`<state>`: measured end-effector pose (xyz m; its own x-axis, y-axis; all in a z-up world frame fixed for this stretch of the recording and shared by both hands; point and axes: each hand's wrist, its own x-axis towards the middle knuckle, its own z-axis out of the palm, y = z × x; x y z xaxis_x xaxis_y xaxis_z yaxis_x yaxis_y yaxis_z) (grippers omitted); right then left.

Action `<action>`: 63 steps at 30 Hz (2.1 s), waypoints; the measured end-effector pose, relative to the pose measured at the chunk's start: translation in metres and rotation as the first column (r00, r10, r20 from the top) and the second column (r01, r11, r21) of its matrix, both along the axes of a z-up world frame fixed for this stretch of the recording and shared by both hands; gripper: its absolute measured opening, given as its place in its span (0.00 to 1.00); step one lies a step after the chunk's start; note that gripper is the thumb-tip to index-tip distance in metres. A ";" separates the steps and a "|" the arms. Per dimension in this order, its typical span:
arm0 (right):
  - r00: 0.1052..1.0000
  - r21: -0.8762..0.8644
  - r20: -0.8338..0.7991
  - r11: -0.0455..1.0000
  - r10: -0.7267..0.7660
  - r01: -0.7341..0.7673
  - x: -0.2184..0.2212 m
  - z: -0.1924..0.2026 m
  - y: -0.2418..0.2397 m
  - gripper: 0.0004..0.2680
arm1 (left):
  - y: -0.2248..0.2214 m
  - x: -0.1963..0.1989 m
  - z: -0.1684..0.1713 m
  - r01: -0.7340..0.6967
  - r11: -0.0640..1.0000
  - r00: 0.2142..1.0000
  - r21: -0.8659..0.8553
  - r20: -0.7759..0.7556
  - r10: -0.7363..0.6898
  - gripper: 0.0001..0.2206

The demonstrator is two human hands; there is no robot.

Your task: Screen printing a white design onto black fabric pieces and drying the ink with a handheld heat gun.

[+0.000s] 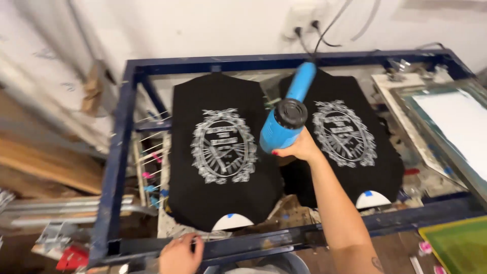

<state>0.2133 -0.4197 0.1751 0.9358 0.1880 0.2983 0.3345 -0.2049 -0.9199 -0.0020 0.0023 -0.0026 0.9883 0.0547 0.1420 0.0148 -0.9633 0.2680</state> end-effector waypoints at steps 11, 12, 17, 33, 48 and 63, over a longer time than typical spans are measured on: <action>0.998 -0.116 -0.044 0.993 -0.036 0.031 0.006 -0.020 -0.283 0.35 | 0.056 0.059 -0.096 0.056 0.948 0.589 -0.314 -0.756 -0.285 0.24; 0.984 -0.014 -0.136 0.993 0.118 -0.121 0.015 -0.029 -0.312 0.37 | 0.054 0.074 -0.094 -0.049 0.684 0.311 -0.728 -0.662 -0.682 0.21; 0.995 -0.028 -0.073 0.997 0.068 -0.070 0.007 -0.015 -0.309 0.30 | -0.146 -0.014 -0.018 0.050 0.950 0.877 0.308 -0.468 0.106 0.16; 0.946 0.157 -0.030 0.936 0.322 -0.314 0.026 -0.030 -0.354 0.26 | -0.279 0.014 0.106 -0.541 0.827 0.548 0.154 -0.681 0.485 0.28; 0.900 -0.009 -0.071 0.902 0.430 -0.432 0.019 -0.036 -0.418 0.31 | -0.274 0.015 0.079 -0.506 0.806 0.526 0.307 -0.630 0.570 0.23; 0.993 -0.248 0.029 0.962 -0.113 0.117 -0.005 -0.014 -0.454 0.30 | -0.276 0.014 0.078 -0.491 0.799 0.515 0.347 -0.624 0.588 0.23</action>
<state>0.2088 -0.8741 0.1608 0.9513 0.1498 0.2695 0.3083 -0.4649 -0.8299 0.0116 -0.2741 0.0755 0.5822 0.6427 -0.4979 0.6690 -0.7267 -0.1559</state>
